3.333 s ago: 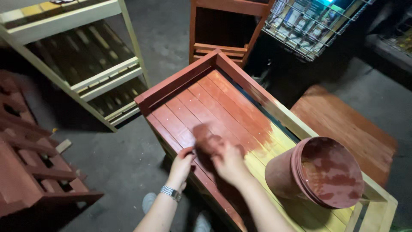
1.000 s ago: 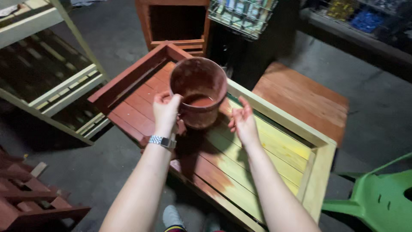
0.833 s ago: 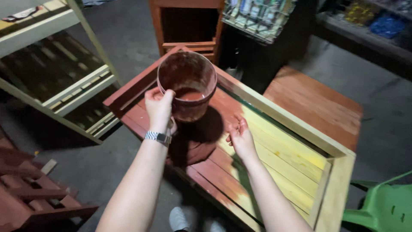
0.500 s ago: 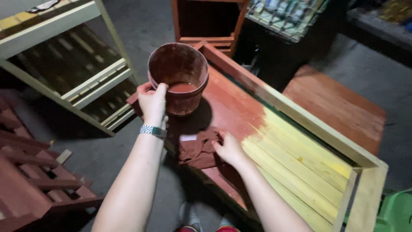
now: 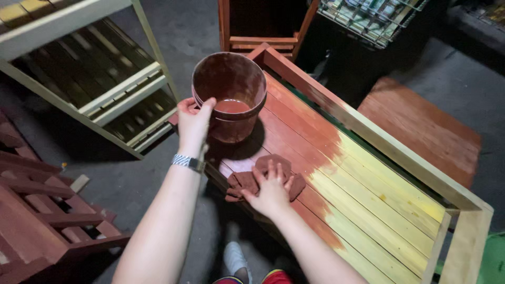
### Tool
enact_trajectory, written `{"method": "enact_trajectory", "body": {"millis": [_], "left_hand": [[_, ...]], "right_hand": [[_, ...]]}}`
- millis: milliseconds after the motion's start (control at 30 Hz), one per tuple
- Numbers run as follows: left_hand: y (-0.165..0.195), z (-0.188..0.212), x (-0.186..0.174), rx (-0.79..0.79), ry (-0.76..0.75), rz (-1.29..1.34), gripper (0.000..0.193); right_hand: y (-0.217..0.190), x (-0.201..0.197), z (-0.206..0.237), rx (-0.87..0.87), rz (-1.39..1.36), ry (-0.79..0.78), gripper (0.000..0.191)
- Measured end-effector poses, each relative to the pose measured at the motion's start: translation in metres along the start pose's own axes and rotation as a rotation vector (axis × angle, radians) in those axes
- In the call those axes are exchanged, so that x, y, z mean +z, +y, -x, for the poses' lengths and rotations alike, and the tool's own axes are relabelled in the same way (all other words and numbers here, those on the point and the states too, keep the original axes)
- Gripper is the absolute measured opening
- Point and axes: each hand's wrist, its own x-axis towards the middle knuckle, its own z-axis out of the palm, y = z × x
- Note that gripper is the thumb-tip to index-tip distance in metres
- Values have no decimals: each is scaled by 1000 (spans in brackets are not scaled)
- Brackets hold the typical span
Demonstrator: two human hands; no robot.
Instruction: The person wipes a reddish-brown wood stain onto a slatted wooden tray-like furniture piece using a cloth, working the stain across the planks and along the edges. They periodically refold the stain-soaked cloth and continue coating the remaining unstained wood, with a bucket of stain resting on the piece.
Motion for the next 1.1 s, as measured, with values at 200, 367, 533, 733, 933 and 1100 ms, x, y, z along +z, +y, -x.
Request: {"method": "enact_trajectory", "body": {"millis": [200,367,533,733,933,1100], "left_hand": [[-43,64,-34,-23,-146,-293,40],[-97,155,-35,127,-389,-669,30],[-102,210,-13,182,-394,-813,29],[-103,279,28,179,-509,-937,29],[-125,380,73,393,-559,-933,35],[-145,465,110,352,-641,-934,40]], "right_hand": [[-5,13,-12,-54,91,3,85],[22,36,-17,-181,97,144,63],[51,53,-4,-192,26,161,53],[126,52,52,-210,117,181,57],[217,50,121,-189,118,142,59],[298,53,177,-179,133,157,62]]}}
